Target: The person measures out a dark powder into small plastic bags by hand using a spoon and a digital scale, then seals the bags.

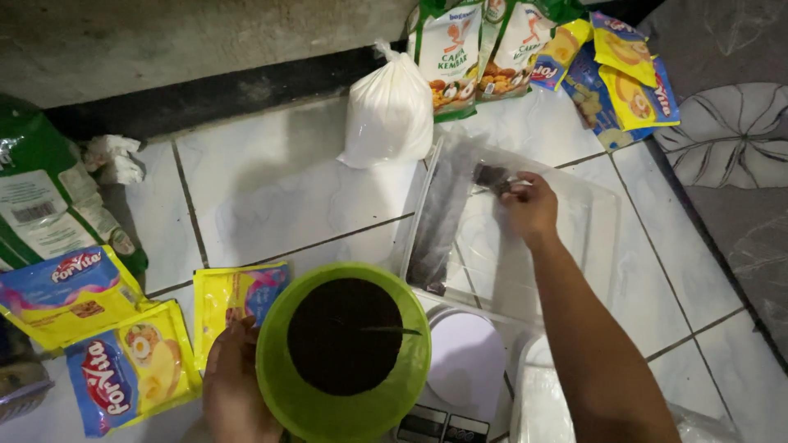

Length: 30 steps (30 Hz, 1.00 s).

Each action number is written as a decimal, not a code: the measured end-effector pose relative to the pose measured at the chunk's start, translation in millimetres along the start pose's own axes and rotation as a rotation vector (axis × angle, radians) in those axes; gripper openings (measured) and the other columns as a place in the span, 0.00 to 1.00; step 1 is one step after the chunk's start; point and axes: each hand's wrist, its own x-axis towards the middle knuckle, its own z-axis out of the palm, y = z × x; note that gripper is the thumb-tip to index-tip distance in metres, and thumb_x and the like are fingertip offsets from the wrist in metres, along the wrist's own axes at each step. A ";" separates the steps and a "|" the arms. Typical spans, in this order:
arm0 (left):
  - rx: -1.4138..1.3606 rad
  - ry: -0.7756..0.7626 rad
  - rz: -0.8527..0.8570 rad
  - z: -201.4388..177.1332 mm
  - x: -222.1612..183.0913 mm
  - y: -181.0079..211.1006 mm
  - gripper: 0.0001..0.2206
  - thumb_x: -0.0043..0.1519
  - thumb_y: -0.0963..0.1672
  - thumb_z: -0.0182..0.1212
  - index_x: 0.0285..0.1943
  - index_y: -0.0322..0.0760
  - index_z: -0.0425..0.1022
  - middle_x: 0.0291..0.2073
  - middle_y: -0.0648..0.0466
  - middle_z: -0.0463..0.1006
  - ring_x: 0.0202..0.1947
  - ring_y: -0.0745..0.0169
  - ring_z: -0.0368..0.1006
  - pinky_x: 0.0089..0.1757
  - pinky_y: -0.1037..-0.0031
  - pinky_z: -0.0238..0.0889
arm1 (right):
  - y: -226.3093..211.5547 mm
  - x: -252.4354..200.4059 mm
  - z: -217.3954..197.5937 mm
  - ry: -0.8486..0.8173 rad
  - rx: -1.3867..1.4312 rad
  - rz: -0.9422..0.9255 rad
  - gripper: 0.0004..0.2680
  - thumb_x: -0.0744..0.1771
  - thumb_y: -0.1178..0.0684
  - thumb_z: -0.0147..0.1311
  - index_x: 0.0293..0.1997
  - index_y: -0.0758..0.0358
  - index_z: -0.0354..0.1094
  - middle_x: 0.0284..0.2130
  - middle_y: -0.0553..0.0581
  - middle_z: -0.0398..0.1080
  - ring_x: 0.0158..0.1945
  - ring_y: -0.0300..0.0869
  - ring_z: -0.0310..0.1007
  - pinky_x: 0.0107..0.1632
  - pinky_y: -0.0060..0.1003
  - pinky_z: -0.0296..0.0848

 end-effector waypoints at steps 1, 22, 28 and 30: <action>0.024 0.006 0.027 -0.8 3.6 -2.0 0.08 0.68 0.45 0.59 0.49 0.38 0.81 0.35 0.53 0.80 0.35 0.67 0.75 0.38 0.79 0.67 | 1.1 4.0 -4.3 -0.021 -0.117 -0.068 0.18 0.59 0.57 0.57 0.54 0.57 0.72 0.36 0.49 0.78 0.38 0.35 0.77 0.48 0.27 0.73; 0.048 -0.052 -0.065 -4.1 1.0 2.3 0.08 0.69 0.47 0.57 0.50 0.43 0.78 0.34 0.53 0.79 0.33 0.60 0.73 0.38 0.71 0.65 | -18.6 -44.3 12.0 -0.001 -0.119 -0.485 0.08 0.63 0.54 0.56 0.43 0.55 0.78 0.41 0.53 0.75 0.42 0.44 0.73 0.44 0.40 0.73; -0.010 -0.009 0.008 3.9 -11.1 2.5 0.07 0.67 0.46 0.61 0.45 0.40 0.79 0.33 0.54 0.80 0.30 0.65 0.72 0.37 0.77 0.66 | -10.0 -23.6 21.3 -0.018 -0.320 -0.657 0.18 0.61 0.56 0.53 0.56 0.54 0.76 0.40 0.62 0.65 0.39 0.54 0.72 0.45 0.45 0.73; 0.047 0.017 0.002 9.0 -20.6 12.2 0.07 0.67 0.46 0.60 0.45 0.40 0.79 0.34 0.54 0.80 0.32 0.65 0.73 0.37 0.77 0.66 | -7.1 -18.3 21.2 -0.053 -0.326 -0.602 0.19 0.60 0.57 0.53 0.57 0.52 0.75 0.42 0.61 0.65 0.43 0.53 0.71 0.50 0.44 0.72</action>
